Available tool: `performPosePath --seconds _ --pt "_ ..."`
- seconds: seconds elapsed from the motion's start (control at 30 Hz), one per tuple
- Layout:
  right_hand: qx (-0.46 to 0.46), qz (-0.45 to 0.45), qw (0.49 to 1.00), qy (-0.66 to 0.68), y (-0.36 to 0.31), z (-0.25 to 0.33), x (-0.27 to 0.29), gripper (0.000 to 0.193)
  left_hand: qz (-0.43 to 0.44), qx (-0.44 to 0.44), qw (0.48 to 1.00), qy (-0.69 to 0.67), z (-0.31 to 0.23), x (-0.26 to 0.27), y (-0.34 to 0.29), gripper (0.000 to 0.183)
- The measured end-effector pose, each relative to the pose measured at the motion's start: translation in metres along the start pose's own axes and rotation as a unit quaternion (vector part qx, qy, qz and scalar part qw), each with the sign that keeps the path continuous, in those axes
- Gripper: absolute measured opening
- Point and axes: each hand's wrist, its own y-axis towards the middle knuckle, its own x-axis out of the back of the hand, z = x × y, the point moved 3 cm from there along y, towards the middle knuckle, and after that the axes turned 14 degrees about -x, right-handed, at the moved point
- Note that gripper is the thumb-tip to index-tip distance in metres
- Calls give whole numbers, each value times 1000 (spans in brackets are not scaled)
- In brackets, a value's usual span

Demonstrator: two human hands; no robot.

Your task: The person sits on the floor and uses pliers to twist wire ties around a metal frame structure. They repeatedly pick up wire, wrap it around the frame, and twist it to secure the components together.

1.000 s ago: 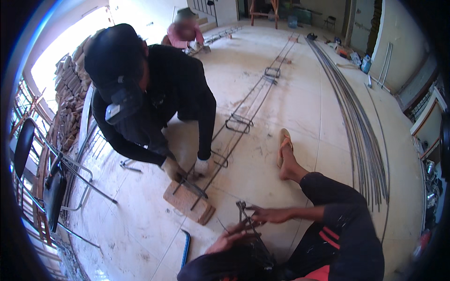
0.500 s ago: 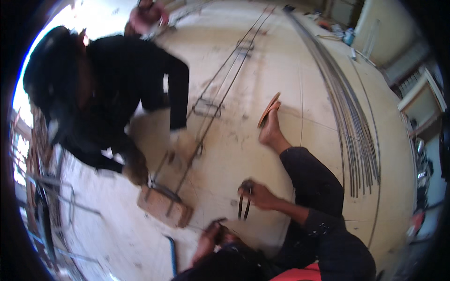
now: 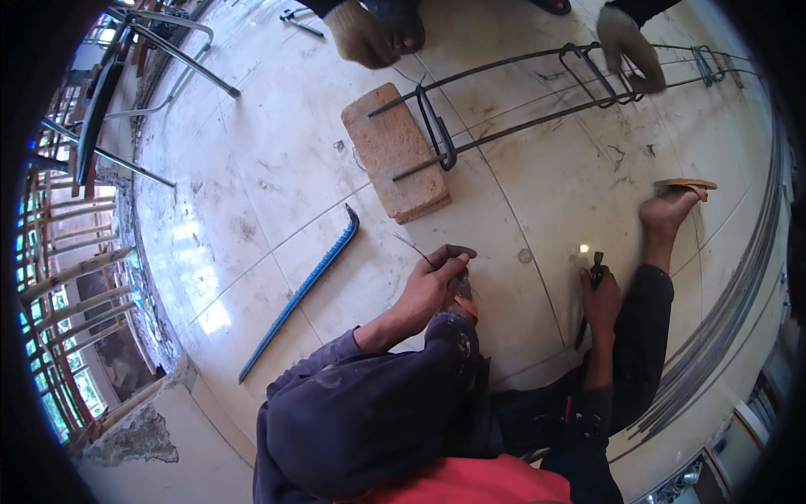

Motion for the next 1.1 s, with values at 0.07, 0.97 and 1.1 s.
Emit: performPosePath --seconds 0.07,0.97,1.1 --pt "-15 -20 1000 -12 2 3 3 38 -5 -20 999 51 1 -1 10 23" --pt "249 81 912 315 -44 239 -3 42 -17 -231 973 -20 -22 15 12 30" --pt "266 65 938 214 -29 265 -16 44 -18 -216 976 -11 -15 15 11 27"
